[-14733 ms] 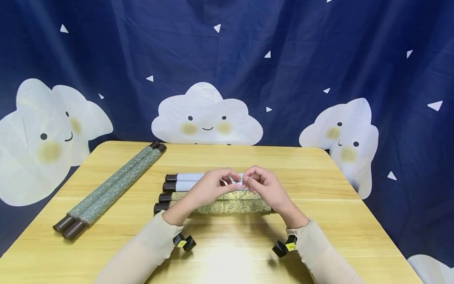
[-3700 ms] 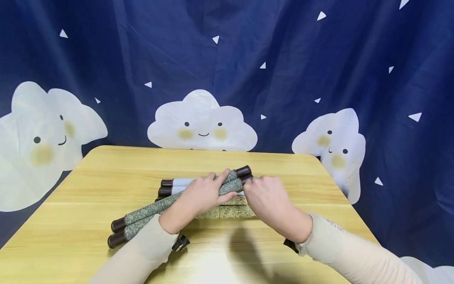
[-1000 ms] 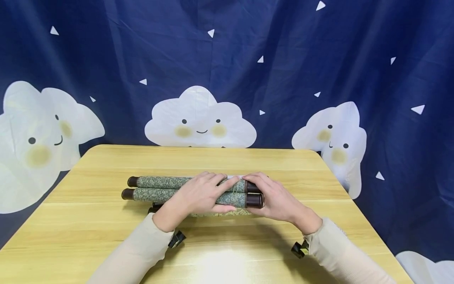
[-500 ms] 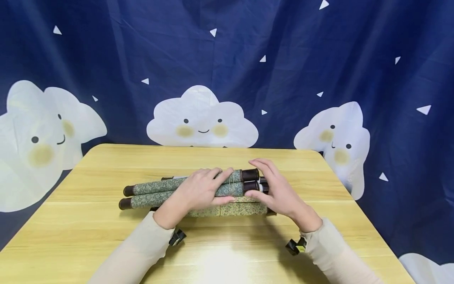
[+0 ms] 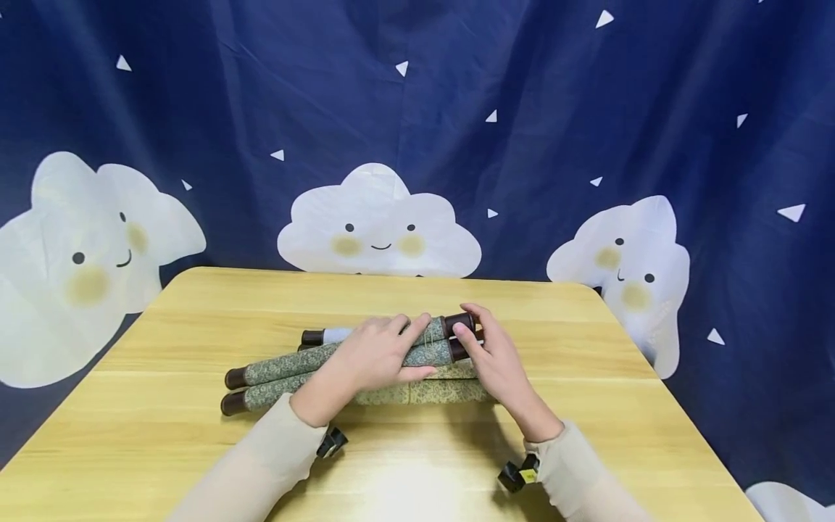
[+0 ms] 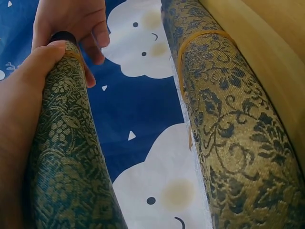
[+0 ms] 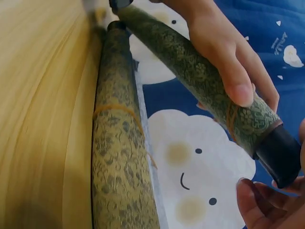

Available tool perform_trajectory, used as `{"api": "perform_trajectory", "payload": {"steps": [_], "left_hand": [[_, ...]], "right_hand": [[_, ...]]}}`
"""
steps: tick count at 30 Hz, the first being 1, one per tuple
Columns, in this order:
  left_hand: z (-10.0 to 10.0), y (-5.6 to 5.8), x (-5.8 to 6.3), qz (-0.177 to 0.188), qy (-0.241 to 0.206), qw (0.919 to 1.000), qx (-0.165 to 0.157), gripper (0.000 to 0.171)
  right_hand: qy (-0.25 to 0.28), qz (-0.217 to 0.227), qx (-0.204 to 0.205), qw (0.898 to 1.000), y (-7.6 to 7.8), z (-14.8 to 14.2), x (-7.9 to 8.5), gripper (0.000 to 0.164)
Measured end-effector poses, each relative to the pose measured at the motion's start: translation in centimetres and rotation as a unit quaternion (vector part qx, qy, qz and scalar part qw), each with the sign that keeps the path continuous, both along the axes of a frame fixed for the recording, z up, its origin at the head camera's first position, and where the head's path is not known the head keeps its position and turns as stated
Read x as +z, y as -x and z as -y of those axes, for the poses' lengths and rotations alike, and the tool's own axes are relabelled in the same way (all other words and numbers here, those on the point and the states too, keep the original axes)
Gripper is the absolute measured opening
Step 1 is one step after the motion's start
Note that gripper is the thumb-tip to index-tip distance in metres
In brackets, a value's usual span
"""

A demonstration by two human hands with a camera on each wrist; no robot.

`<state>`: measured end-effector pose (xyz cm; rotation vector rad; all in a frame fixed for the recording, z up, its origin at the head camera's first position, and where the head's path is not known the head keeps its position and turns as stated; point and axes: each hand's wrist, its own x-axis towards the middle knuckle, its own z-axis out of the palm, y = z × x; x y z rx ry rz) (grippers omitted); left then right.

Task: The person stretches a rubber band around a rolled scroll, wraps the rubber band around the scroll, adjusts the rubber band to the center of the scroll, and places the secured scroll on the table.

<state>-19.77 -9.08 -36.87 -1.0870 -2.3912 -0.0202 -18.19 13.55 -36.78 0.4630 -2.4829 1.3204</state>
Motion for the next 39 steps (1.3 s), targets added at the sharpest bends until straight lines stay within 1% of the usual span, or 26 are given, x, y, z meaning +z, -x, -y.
{"api": "perform_trajectory", "payload": {"steps": [4,6,8,13,17,20,22,26,29,31,35,37,39], "left_hand": [[-0.4,-0.2,-0.4,0.004,0.000,1.0000,0.000,0.087],[-0.5,-0.3,-0.5,0.007,-0.001,1.0000,-0.002,0.086],[-0.6,-0.4,-0.7,0.010,0.001,0.9999,-0.003,0.085],[-0.8,-0.6,-0.9,0.021,0.013,0.9997,0.000,0.082],[-0.9,-0.8,-1.0,0.031,0.023,0.9992,0.010,0.082],[-1.0,-1.0,-1.0,0.030,0.027,0.9990,0.021,0.082],[-1.1,-1.0,-0.9,0.023,0.027,0.9991,0.024,0.082],[-1.4,-1.2,-1.0,0.008,0.015,0.9996,0.021,0.082],[-1.5,-1.2,-1.1,0.006,0.001,0.9998,0.018,0.083],[-1.6,-1.3,-1.2,0.012,-0.010,0.9998,0.013,0.083],[-1.9,-1.5,-1.0,0.041,-0.029,0.9987,0.008,0.085],[-2.0,-1.7,-0.9,0.055,-0.029,0.9980,0.011,0.088],[-2.2,-1.8,-0.8,0.061,-0.025,0.9977,0.015,0.091]], "right_hand": [[0.021,0.048,-0.027,0.998,-0.2,0.3,0.0,0.042],[0.028,0.063,-0.036,0.997,-0.2,0.4,0.1,0.043],[0.012,0.069,-0.051,0.996,-0.1,0.5,0.0,0.044],[-0.050,0.088,-0.075,0.992,0.0,0.5,-0.2,0.052],[-0.061,0.099,-0.075,0.990,0.0,0.5,-0.2,0.058],[-0.067,0.091,-0.078,0.991,0.0,0.7,-0.3,0.061],[-0.073,0.080,-0.088,0.990,0.1,0.8,-0.4,0.060],[-0.080,0.051,-0.112,0.989,0.1,0.9,-0.7,0.052],[-0.085,0.033,-0.122,0.988,0.2,0.8,-0.8,0.047],[-0.089,0.025,-0.123,0.988,0.2,0.8,-0.7,0.045],[-0.096,0.010,-0.119,0.988,0.1,1.0,-0.7,0.042],[-0.098,0.002,-0.118,0.988,0.0,1.1,-0.7,0.040],[-0.096,-0.006,-0.115,0.989,-0.2,1.1,-0.7,0.039]]}}
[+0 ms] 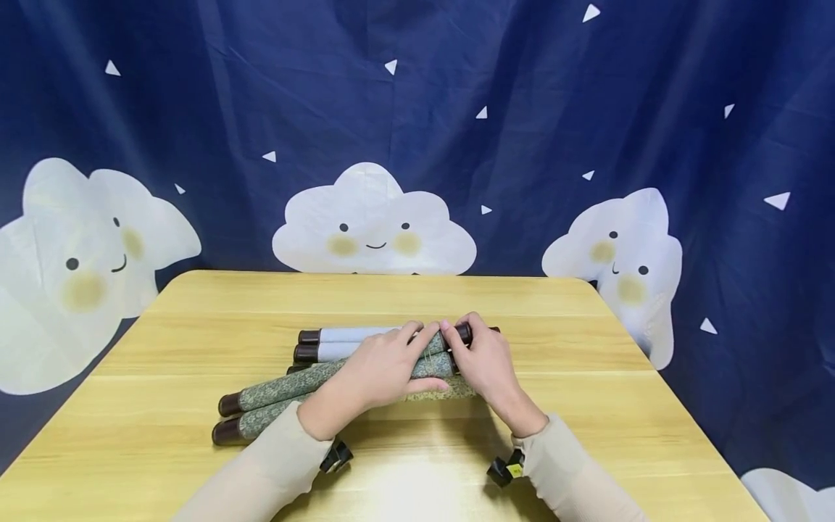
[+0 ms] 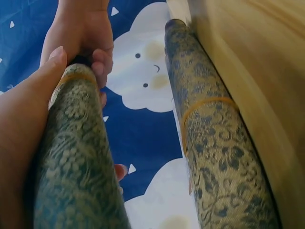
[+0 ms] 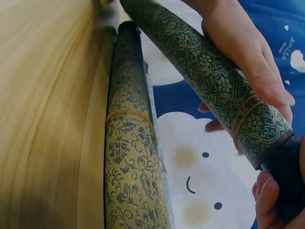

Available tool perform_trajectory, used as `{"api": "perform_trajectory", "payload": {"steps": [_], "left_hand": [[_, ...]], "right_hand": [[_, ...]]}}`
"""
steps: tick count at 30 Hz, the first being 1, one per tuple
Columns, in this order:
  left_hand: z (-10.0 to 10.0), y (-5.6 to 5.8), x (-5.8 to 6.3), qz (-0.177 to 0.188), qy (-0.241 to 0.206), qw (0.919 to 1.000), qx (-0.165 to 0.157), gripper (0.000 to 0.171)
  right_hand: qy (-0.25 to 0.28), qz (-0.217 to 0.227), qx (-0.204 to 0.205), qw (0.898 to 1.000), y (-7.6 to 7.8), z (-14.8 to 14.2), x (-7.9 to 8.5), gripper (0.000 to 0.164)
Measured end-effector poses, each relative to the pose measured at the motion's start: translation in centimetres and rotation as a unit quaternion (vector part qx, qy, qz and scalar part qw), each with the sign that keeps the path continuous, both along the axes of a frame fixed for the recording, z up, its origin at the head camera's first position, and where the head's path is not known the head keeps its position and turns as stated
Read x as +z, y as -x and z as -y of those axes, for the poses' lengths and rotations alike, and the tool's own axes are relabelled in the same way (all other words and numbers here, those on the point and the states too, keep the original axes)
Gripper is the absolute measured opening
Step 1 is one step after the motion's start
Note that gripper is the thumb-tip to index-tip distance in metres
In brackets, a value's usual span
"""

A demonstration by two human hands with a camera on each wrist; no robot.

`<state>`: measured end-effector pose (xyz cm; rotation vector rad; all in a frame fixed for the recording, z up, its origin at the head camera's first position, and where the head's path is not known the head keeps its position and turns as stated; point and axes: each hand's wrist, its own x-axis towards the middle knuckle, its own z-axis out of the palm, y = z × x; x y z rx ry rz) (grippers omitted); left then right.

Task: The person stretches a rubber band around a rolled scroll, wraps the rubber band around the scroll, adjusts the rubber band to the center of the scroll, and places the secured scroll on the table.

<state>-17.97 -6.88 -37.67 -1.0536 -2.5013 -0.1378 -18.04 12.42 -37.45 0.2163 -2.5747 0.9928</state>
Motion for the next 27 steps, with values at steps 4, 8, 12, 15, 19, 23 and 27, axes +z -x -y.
{"api": "perform_trajectory", "payload": {"steps": [4,8,12,15,19,23,27], "left_hand": [[-0.2,-0.1,-0.1,0.000,-0.009,1.0000,0.003,0.089],[-0.2,-0.1,-0.2,-0.002,-0.026,0.9997,0.000,0.082],[-0.1,-0.1,0.0,-0.001,-0.029,0.9996,0.002,0.080],[-0.1,-0.3,0.2,0.005,-0.028,0.9996,0.009,0.080],[-0.1,-0.5,0.5,0.027,-0.016,0.9993,0.022,0.081],[-0.1,-0.6,0.7,0.051,0.000,0.9980,0.037,0.082],[0.0,-0.6,0.8,0.068,0.013,0.9963,0.051,0.080]], "right_hand": [[0.004,-0.010,0.008,1.000,-0.1,0.1,0.0,0.037],[0.008,-0.010,0.012,1.000,0.0,-0.1,0.1,0.035],[0.012,-0.021,0.017,1.000,0.1,-0.4,0.2,0.032],[0.006,-0.030,0.016,0.999,0.2,-0.5,0.4,0.031],[-0.002,-0.031,0.009,0.999,0.2,-0.7,0.5,0.030],[-0.007,-0.026,0.006,1.000,0.3,-0.8,0.6,0.029],[-0.004,-0.026,0.002,1.000,0.4,-1.1,0.6,0.028]]}}
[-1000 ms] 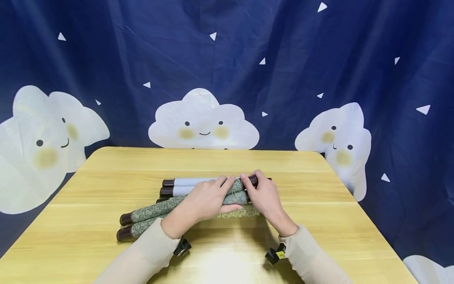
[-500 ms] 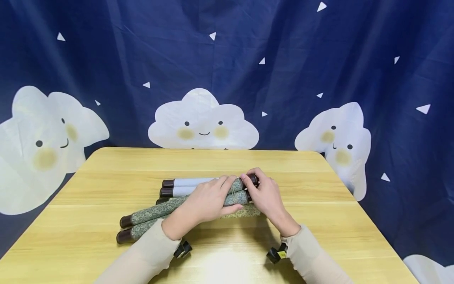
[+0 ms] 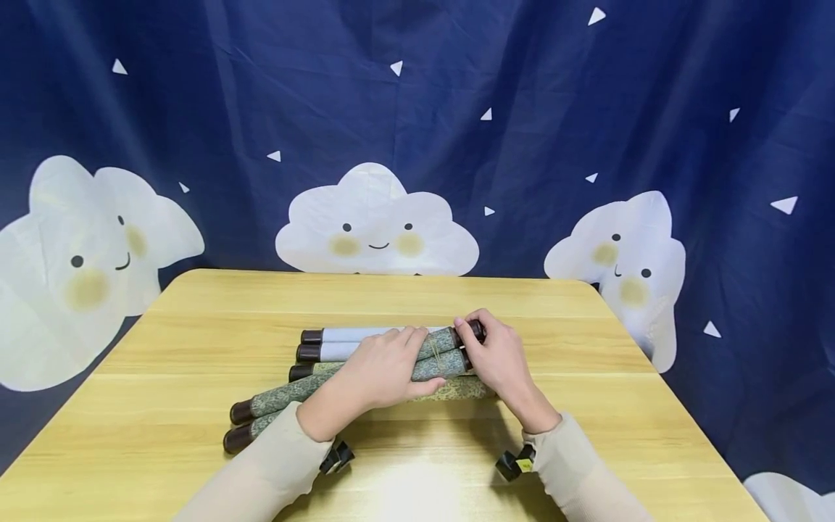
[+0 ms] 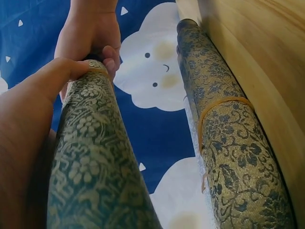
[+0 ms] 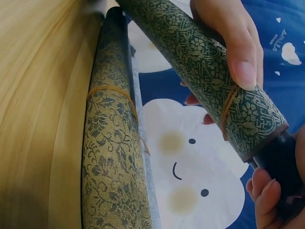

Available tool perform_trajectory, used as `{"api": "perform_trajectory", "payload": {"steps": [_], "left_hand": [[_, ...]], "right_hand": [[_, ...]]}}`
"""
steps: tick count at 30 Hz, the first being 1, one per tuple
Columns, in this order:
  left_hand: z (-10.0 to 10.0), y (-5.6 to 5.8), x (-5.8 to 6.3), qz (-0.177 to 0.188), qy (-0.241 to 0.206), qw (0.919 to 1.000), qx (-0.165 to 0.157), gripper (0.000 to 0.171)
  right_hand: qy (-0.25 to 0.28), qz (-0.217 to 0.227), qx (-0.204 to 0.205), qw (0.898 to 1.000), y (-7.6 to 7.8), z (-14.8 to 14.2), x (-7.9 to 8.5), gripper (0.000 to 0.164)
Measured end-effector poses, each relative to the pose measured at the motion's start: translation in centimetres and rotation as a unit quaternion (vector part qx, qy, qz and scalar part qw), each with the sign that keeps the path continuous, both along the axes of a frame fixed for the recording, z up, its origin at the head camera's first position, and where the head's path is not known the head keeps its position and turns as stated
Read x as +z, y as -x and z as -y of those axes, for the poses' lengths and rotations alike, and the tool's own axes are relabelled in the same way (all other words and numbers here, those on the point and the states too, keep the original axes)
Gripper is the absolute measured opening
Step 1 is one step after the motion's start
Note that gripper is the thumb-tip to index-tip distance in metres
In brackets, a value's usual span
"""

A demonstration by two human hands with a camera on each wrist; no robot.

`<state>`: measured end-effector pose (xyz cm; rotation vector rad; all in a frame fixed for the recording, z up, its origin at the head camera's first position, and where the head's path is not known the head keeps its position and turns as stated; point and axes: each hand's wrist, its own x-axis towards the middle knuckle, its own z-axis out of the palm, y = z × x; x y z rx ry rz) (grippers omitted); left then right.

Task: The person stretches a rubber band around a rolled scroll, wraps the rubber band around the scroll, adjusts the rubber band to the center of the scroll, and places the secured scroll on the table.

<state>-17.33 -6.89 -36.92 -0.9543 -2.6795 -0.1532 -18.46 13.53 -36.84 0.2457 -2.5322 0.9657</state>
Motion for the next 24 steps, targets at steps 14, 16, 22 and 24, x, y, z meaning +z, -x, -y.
{"api": "perform_trajectory", "payload": {"steps": [14,16,22,24], "left_hand": [[-0.3,-0.1,-0.1,0.003,-0.028,0.9987,-0.043,0.100],[-0.3,-0.1,-0.2,0.003,-0.029,0.9984,-0.048,0.097],[-0.3,-0.2,-0.2,0.000,-0.023,0.9991,-0.037,0.087],[-0.3,-0.2,-0.2,-0.003,-0.021,0.9993,-0.032,0.087]], "right_hand": [[-0.029,-0.042,0.005,0.999,-0.8,0.8,-0.2,0.024],[-0.034,-0.042,0.008,0.999,-0.9,0.9,-0.3,0.025],[-0.028,-0.027,0.007,0.999,-0.9,0.8,0.0,0.027],[-0.023,-0.019,0.005,1.000,-0.8,0.6,0.1,0.027]]}}
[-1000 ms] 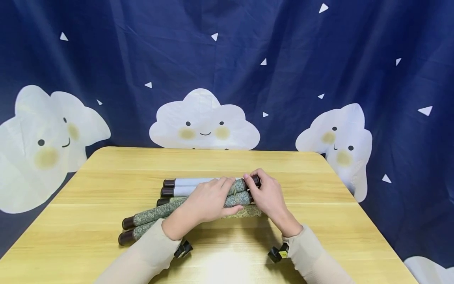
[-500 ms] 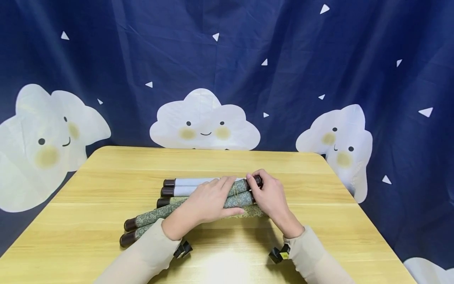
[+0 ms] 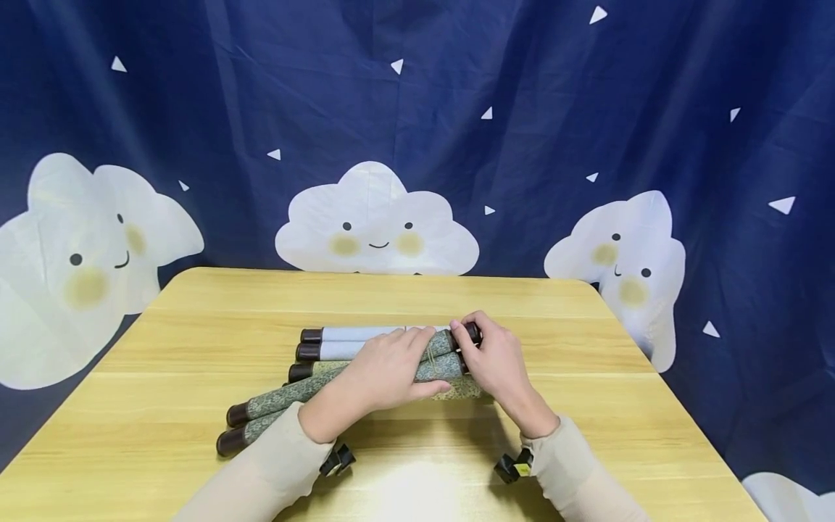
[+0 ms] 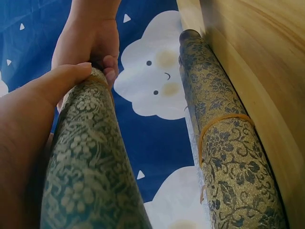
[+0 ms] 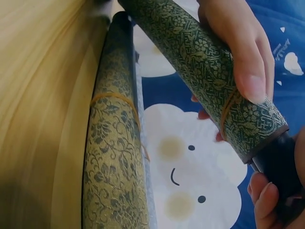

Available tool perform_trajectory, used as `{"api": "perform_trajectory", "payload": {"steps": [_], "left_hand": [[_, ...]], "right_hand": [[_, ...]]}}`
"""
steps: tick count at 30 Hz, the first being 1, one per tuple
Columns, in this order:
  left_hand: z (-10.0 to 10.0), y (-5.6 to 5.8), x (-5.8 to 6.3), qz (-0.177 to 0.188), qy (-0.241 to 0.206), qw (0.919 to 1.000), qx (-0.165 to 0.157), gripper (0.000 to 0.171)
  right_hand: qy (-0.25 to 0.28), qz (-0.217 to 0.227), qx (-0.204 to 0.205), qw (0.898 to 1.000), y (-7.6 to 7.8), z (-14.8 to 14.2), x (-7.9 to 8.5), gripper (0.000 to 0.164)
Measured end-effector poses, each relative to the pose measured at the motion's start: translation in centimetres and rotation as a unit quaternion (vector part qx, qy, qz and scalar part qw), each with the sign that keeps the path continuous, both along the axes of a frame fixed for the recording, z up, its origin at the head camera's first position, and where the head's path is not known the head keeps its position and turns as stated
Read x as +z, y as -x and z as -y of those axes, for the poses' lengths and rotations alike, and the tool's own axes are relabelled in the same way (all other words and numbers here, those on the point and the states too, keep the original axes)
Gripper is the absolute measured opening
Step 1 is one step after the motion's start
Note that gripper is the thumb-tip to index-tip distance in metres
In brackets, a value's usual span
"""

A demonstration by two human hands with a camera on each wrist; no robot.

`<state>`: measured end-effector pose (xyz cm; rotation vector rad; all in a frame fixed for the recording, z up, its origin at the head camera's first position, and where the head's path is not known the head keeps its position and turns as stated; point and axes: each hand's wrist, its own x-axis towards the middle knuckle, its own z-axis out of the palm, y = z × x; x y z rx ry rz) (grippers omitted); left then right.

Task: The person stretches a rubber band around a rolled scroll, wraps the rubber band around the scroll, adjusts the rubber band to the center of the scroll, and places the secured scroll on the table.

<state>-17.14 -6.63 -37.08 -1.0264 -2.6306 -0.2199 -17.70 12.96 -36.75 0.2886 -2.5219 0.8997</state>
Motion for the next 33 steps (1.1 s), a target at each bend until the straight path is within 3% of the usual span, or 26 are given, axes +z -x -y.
{"api": "perform_trajectory", "payload": {"steps": [16,26,33], "left_hand": [[0.03,-0.19,0.26,-0.028,0.018,0.9993,0.015,0.084],[0.04,-0.20,0.41,-0.014,0.031,0.9988,0.035,0.083],[0.21,-0.28,0.63,0.028,0.047,0.9977,0.041,0.085]], "right_hand": [[-0.001,0.004,-0.008,1.000,0.39,-0.46,0.10,0.030],[0.001,0.012,-0.027,1.000,0.54,-0.88,0.10,0.029],[-0.006,0.007,-0.017,1.000,0.56,-0.85,-0.06,0.029]]}}
